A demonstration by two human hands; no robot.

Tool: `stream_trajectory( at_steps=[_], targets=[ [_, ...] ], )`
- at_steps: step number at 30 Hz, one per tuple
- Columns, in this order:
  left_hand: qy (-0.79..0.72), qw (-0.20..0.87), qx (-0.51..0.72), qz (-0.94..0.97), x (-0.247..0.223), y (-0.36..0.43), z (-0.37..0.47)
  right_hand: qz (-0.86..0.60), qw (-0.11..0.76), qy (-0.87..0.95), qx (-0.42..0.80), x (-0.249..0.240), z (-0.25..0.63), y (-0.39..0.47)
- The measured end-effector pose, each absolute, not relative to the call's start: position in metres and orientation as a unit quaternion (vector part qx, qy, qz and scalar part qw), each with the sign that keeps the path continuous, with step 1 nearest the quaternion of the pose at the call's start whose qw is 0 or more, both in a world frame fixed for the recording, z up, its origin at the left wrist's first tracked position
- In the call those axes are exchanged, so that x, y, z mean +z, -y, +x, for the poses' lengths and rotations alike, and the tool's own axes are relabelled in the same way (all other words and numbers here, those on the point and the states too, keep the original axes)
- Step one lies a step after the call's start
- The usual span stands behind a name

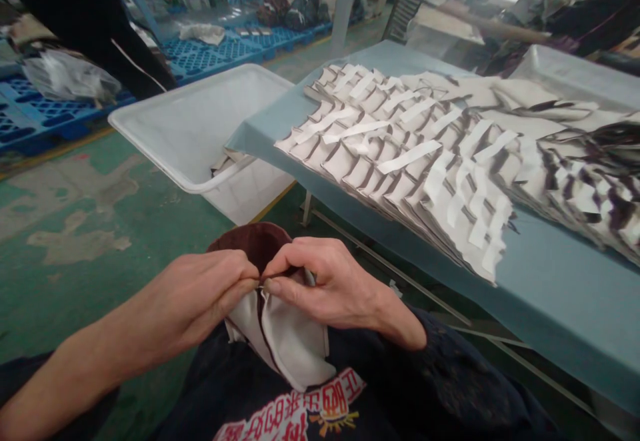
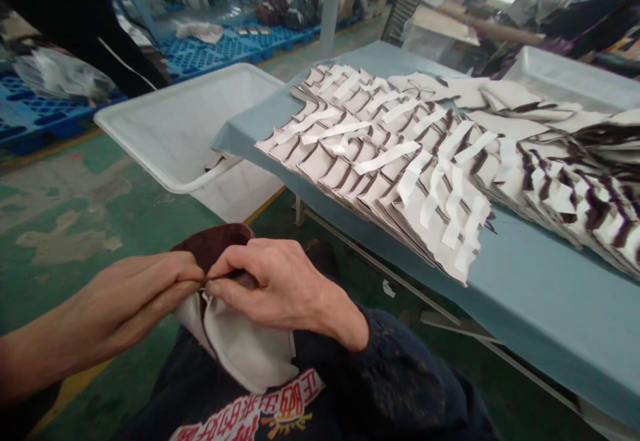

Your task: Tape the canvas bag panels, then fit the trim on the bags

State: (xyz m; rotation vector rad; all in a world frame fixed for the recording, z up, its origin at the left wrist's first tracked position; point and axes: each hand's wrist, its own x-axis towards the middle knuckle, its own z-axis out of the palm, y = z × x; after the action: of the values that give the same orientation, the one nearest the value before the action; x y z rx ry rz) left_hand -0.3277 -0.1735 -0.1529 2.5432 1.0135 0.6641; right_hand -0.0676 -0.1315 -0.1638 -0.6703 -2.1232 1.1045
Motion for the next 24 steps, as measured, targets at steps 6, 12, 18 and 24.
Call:
stream_trajectory(
  at_steps=[6, 12, 18, 24],
  targets=[
    [-0.335, 0.111, 0.278, 0.893, -0.168, 0.168, -0.337, -0.226, 0.34, 0.836, 0.367, -0.174, -0.061, 0.135],
    [-0.332, 0.191, 0.283, 0.879, -0.169, 0.166, -0.339, -0.208, 0.307, 0.86, 0.351, -0.167, -0.055, 0.135],
    [-0.339, 0.171, 0.246, 0.892, -0.152, 0.168, -0.319, -0.235, 0.273, 0.881, 0.307, -0.157, -0.056, 0.138],
    [-0.308, 0.031, 0.22, 0.925, -0.144, 0.174, -0.305, -0.227, 0.228, 0.895, 0.31, -0.157, -0.053, 0.135]
  ],
)
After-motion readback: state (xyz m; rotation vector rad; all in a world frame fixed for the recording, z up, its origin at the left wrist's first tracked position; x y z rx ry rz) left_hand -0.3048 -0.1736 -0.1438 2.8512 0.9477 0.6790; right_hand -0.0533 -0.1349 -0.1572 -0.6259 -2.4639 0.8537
